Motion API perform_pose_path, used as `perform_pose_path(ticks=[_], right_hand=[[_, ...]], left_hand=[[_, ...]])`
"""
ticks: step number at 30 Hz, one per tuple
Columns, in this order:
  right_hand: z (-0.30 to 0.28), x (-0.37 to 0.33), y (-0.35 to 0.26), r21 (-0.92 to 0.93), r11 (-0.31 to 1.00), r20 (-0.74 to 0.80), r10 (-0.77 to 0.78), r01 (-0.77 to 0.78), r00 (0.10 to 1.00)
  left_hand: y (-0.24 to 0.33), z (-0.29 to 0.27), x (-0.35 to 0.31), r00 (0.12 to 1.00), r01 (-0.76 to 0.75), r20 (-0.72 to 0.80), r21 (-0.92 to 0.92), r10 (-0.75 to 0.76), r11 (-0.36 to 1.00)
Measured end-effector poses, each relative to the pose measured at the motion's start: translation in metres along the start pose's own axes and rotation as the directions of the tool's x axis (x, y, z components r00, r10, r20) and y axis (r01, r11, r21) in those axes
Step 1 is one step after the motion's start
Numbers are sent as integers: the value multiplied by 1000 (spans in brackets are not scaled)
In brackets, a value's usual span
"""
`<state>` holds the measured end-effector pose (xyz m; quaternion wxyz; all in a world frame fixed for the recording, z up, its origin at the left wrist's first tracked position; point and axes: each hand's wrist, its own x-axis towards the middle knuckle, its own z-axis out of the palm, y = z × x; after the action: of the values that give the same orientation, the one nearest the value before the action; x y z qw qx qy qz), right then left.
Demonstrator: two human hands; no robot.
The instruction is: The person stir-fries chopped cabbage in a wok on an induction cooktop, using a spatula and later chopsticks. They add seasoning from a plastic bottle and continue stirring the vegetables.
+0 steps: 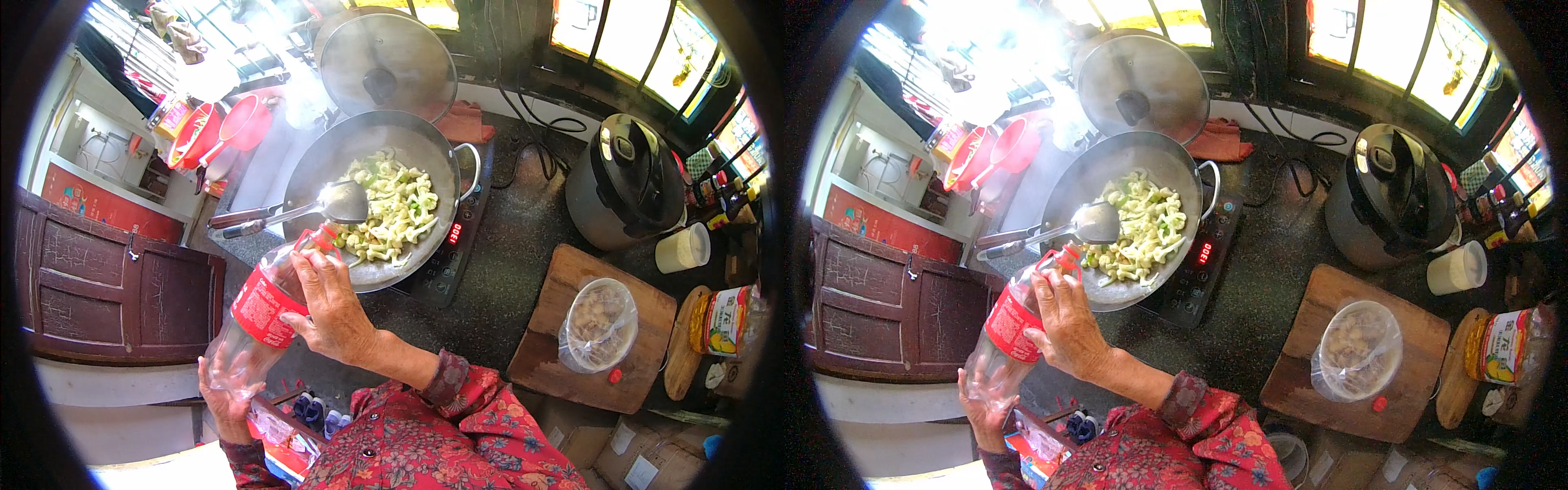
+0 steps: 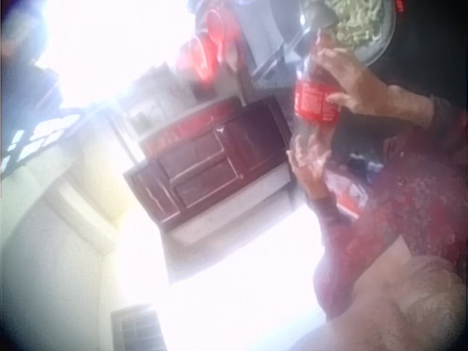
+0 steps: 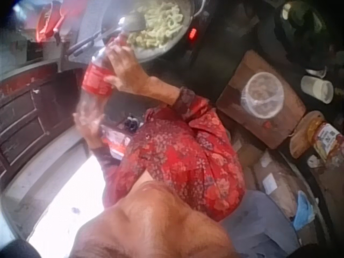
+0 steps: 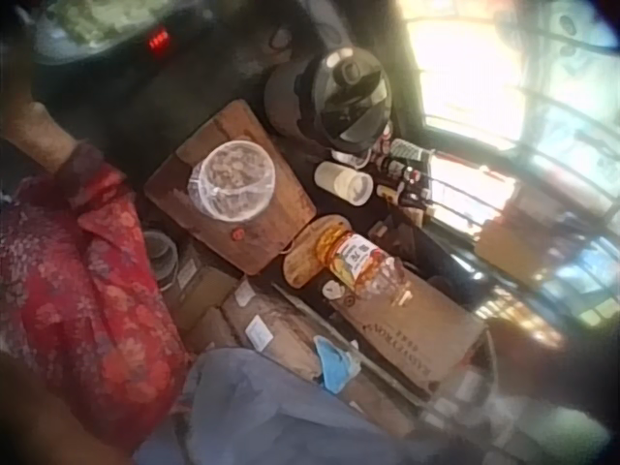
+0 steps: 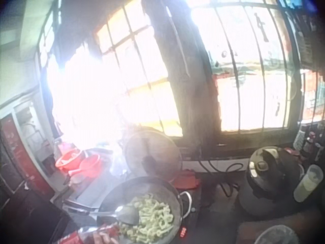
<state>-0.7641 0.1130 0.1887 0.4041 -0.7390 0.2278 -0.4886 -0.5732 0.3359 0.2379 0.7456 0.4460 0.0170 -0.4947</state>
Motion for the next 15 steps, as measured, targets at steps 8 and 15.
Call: perform_pose_path(ticks=[8, 15], right_hand=[[-2, 2, 0, -34, 999, -14, -21, 21, 1000], [-5, 1, -1, -30, 999, -26, -26, 25, 999]], left_hand=[[-5, 2, 4, 1000, -2, 5, -1, 2, 1000], [-4, 6, 5, 1000, 0, -13, 56, 1, 998]])
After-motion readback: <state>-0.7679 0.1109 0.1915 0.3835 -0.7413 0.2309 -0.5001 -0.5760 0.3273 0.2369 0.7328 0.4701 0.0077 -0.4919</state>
